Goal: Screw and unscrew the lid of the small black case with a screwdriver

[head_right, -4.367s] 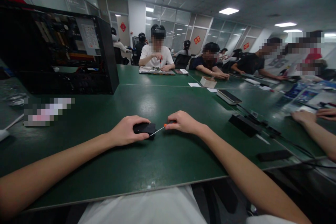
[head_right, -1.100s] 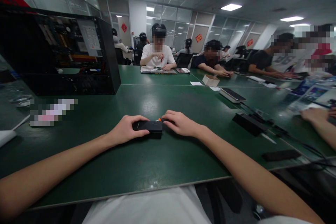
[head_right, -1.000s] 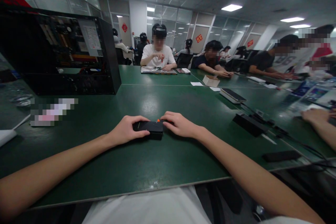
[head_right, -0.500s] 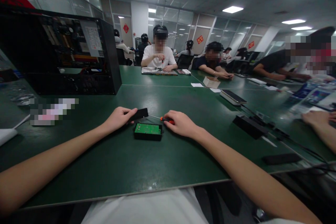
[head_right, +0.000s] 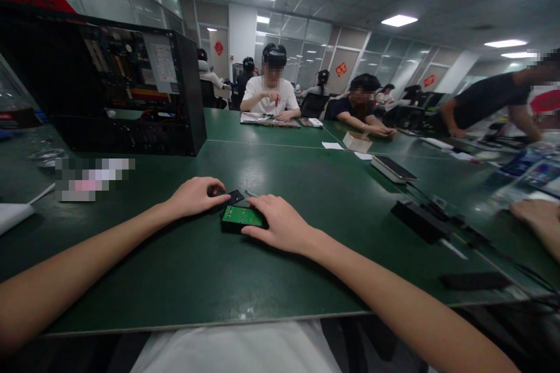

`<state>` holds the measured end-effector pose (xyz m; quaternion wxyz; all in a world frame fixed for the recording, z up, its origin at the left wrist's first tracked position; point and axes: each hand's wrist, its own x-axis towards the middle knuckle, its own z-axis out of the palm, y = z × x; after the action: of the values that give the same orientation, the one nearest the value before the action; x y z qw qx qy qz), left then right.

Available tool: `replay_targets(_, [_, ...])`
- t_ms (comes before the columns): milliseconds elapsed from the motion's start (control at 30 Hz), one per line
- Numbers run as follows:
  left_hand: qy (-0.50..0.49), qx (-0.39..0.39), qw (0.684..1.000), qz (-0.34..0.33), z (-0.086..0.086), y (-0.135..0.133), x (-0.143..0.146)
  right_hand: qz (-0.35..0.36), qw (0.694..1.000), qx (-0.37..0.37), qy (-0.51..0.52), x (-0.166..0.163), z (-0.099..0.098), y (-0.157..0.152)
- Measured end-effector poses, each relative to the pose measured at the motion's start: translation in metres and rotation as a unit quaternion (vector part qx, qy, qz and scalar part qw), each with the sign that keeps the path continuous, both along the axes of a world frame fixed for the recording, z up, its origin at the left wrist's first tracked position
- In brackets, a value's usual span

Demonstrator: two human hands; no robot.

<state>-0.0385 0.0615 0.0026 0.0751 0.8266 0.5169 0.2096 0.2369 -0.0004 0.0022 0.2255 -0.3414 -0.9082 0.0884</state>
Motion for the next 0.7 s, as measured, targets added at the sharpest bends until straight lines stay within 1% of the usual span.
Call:
replay_targets(67, [0.010,0.004,1.000,-0.009,-0.001,-0.001,0.002,0.000,1.000,-0.002,-0.012,-0.010,0.001,-0.008])
replay_targets(133, [0.006,-0.001,1.000,-0.013,-0.001,-0.001,0.002,0.011,1.000,-0.003,0.016,-0.013,0.004,-0.012])
replay_targets(200, [0.004,-0.005,1.000,-0.013,-0.001,-0.001,0.001,0.007,0.998,0.012,0.060,-0.006,0.011,-0.007])
replay_targets(233, [0.004,-0.005,1.000,-0.012,0.000,-0.001,0.000,-0.008,0.996,0.025,0.080,0.002,0.017,-0.001])
replay_targets(300, [0.009,-0.002,1.000,-0.007,0.001,-0.001,-0.003,-0.072,0.990,0.057,0.110,0.029,0.028,0.019])
replay_targets(367, [0.017,0.005,1.000,-0.004,0.002,-0.002,-0.004,-0.173,0.974,0.096,0.113,0.068,0.038,0.046])
replay_targets(433, [0.022,0.012,1.000,-0.002,0.003,-0.004,-0.004,-0.304,0.941,0.136,0.066,0.114,0.043,0.072])
replay_targets(467, [0.023,0.015,1.000,-0.003,0.003,-0.005,-0.004,-0.382,0.914,0.134,0.020,0.137,0.043,0.083])
replay_targets(500, [0.022,0.019,1.000,-0.003,0.003,-0.006,-0.003,-0.459,0.881,0.111,-0.029,0.160,0.042,0.091])
replay_targets(533, [0.021,0.023,1.000,-0.004,0.003,-0.008,-0.002,-0.523,0.846,0.073,-0.071,0.181,0.041,0.097])
replay_targets(600, [0.016,0.032,0.999,-0.011,0.002,-0.011,0.002,-0.587,0.804,0.033,-0.088,0.214,0.035,0.100])
replay_targets(667, [0.007,0.039,0.999,-0.026,-0.001,-0.015,0.006,-0.621,0.779,0.001,-0.089,0.235,0.028,0.098])
replay_targets(700, [-0.015,0.035,0.998,-0.042,-0.002,-0.016,0.009,-0.633,0.769,-0.014,-0.088,0.242,0.025,0.095])
